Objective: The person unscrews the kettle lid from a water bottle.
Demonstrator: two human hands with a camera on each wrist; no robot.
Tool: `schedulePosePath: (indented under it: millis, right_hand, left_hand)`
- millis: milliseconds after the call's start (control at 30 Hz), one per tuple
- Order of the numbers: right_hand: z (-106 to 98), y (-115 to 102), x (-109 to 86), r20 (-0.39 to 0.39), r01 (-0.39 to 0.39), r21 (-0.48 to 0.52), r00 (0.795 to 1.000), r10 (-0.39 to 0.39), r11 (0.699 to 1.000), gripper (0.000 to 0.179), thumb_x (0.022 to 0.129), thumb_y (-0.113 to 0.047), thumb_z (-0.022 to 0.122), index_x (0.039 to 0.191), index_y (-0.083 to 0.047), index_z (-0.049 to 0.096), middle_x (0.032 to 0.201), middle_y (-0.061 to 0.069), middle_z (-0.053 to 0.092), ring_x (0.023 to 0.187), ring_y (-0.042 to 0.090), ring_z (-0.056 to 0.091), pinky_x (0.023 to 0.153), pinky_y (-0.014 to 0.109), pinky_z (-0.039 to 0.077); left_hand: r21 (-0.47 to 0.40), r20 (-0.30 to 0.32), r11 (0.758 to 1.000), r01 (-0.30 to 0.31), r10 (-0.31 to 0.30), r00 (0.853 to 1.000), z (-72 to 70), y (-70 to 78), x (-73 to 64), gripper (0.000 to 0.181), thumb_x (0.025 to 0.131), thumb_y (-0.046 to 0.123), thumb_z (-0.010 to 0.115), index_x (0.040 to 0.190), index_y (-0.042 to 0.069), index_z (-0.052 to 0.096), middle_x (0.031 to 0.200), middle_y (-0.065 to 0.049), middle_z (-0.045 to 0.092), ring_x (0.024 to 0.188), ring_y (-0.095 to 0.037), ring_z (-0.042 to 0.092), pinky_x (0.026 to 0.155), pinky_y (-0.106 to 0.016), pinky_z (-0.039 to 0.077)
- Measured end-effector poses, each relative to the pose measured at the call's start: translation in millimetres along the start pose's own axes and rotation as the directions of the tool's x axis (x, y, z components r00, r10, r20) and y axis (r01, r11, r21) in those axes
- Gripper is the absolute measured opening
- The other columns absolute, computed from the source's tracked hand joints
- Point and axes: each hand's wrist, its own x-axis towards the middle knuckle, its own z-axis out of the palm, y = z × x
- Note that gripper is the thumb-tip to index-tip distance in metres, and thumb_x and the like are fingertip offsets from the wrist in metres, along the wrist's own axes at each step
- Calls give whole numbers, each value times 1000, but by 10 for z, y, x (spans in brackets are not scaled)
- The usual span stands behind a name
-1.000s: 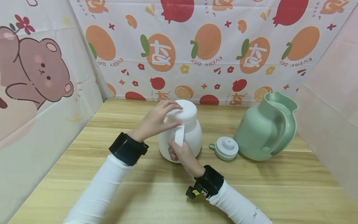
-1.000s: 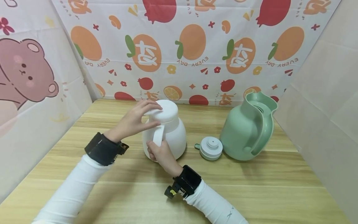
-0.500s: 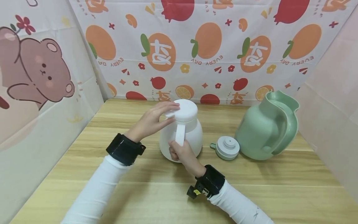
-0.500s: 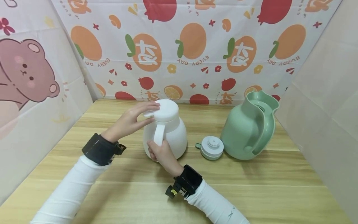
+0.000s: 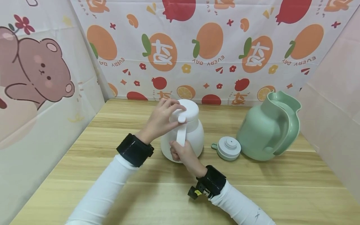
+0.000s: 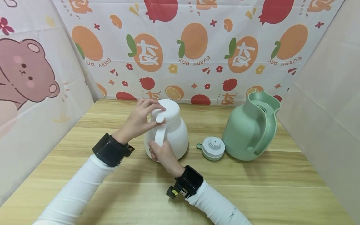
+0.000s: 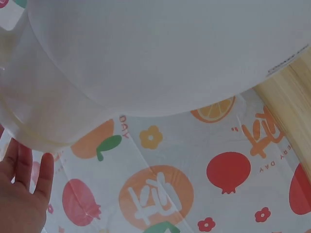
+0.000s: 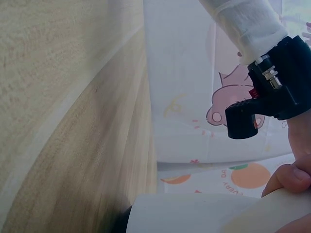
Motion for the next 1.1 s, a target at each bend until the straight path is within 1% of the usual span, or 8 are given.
schedulePosePath:
  millis: [133,267,367,500,633,733,967,1100]
  right_hand:
    - [2,-2,7,4,5,6,1000,-5,1000,40,91,-14,46,56,-6,29,49,0,26,44,11,24,46,23,19]
    - [10,-6,7,3,-1,0,1000,1,1000,39,92,-13,46,56,-7,30,49,0,26,44,11,24,46,23,20]
    - [13,-3,3,-6,-5,-2,1000,5,1000,39,91,-14,45,56,-7,31,49,0,27,45,12,24,46,23,20]
    - [17,-3,1,-19,-1,1,1000,1,1000,36,90,-16,45,58,-6,32,49,0,28,45,12,25,46,23,21]
    - [19,-2,-1,-14,-4,1,1000,4,1000,36,90,-16,45,58,-6,32,50,1,27,45,12,25,46,23,21]
    - [15,1,-2,-11,-6,1,1000,6,1000,37,90,-17,46,58,-6,32,50,0,27,45,11,24,46,23,20]
    - [7,4,-5,-7,7,-5,1000,-7,1000,40,90,-18,46,55,-6,31,49,0,26,44,12,24,45,23,20]
    - [7,-5,-8,-3,0,-2,1000,0,1000,40,90,-17,47,55,-7,31,48,-1,26,44,11,24,46,23,20]
  left_hand:
    - [2,9,1000,-17,17,1000,5,-3,0,35,72,15,79,102,6,63,104,-13,54,95,-28,42,79,-38,38]
    - [-106,55,994,-26,32,998,-48,-48,-75,41,75,7,75,113,3,61,117,-14,54,110,-28,44,92,-40,36]
    - [-195,105,981,-8,29,994,-100,-88,-142,45,80,3,69,123,2,56,129,-13,50,123,-26,39,100,-41,31]
    - [-233,141,972,21,13,990,-137,-110,-169,44,86,4,63,128,3,52,135,-10,46,129,-24,34,102,-41,27]
    - [-227,133,973,32,-2,991,-138,-102,-159,42,85,4,64,126,4,54,132,-10,49,126,-24,37,100,-40,31]
    - [-201,112,979,21,2,994,-130,-81,-145,41,83,5,67,123,5,57,128,-9,51,122,-24,40,98,-39,34]
    - [-103,29,995,-12,15,999,-75,-8,-92,38,78,13,74,114,5,63,116,-10,57,109,-24,45,89,-36,41]
    - [-37,-4,999,-21,21,1000,-39,36,-43,37,75,18,77,107,4,66,108,-11,58,100,-25,46,83,-34,42]
